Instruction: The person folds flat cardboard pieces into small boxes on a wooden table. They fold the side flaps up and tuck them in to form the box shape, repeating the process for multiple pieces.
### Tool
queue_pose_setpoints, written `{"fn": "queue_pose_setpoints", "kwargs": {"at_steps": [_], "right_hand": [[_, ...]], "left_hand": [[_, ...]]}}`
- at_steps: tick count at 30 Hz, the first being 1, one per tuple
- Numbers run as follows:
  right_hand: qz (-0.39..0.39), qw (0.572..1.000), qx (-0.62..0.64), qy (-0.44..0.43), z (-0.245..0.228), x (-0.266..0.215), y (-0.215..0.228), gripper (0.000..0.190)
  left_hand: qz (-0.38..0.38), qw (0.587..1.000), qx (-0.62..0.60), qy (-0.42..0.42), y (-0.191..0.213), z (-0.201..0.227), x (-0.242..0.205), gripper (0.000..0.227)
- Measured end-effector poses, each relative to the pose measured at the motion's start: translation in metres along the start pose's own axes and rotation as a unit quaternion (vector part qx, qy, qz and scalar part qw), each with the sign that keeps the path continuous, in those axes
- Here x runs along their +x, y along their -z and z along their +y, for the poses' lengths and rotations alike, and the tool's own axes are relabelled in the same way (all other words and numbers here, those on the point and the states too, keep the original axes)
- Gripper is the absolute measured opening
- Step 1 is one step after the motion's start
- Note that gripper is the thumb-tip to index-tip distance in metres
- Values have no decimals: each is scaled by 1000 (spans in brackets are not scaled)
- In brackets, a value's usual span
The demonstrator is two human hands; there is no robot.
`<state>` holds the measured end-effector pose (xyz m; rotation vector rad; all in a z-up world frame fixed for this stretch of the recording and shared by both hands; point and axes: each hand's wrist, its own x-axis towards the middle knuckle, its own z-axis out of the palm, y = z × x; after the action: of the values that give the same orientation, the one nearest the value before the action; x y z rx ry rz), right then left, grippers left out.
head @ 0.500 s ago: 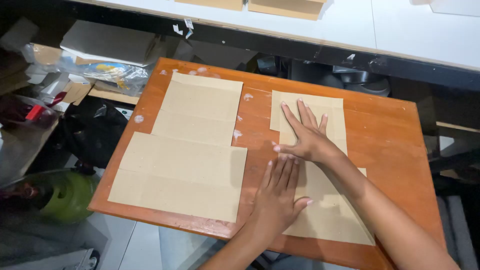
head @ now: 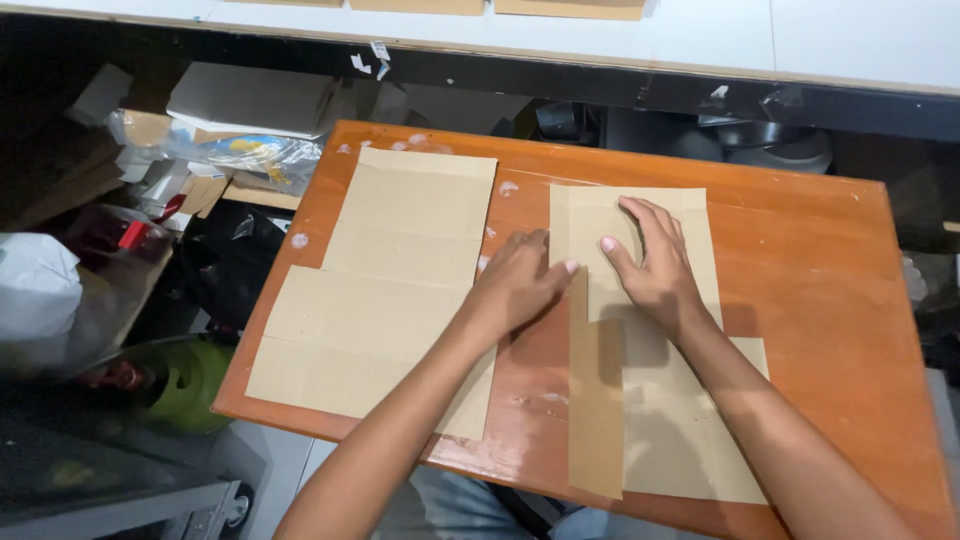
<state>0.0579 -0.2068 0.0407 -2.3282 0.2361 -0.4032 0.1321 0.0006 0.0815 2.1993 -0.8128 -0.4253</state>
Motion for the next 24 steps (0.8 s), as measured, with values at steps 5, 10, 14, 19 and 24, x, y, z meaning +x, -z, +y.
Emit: {"fn": "queue_pose_setpoints", "kwargs": {"at_steps": [5, 10, 14, 19, 24], "right_hand": [[17, 999, 35, -12, -4, -3, 6, 49], [16, 999, 33, -11, -3, 0, 6, 46], [21, 999, 34, -8, -10, 0, 6, 48], [-51, 996, -55, -52, -2, 15, -5, 76], [-114, 976, -146, -115, -24, 50, -11, 99]], "left_hand": [[-14, 997, -69, -42, -9, -25, 31, 57], [-37, 989, -93, -105, -7, -1, 11, 61], [-53, 973, 121, -189, -22, 3, -7, 63], [3, 961, 218, -171, -72, -14, -13, 66], [45, 963, 185, -192, -97, -39, 3, 71]]}}
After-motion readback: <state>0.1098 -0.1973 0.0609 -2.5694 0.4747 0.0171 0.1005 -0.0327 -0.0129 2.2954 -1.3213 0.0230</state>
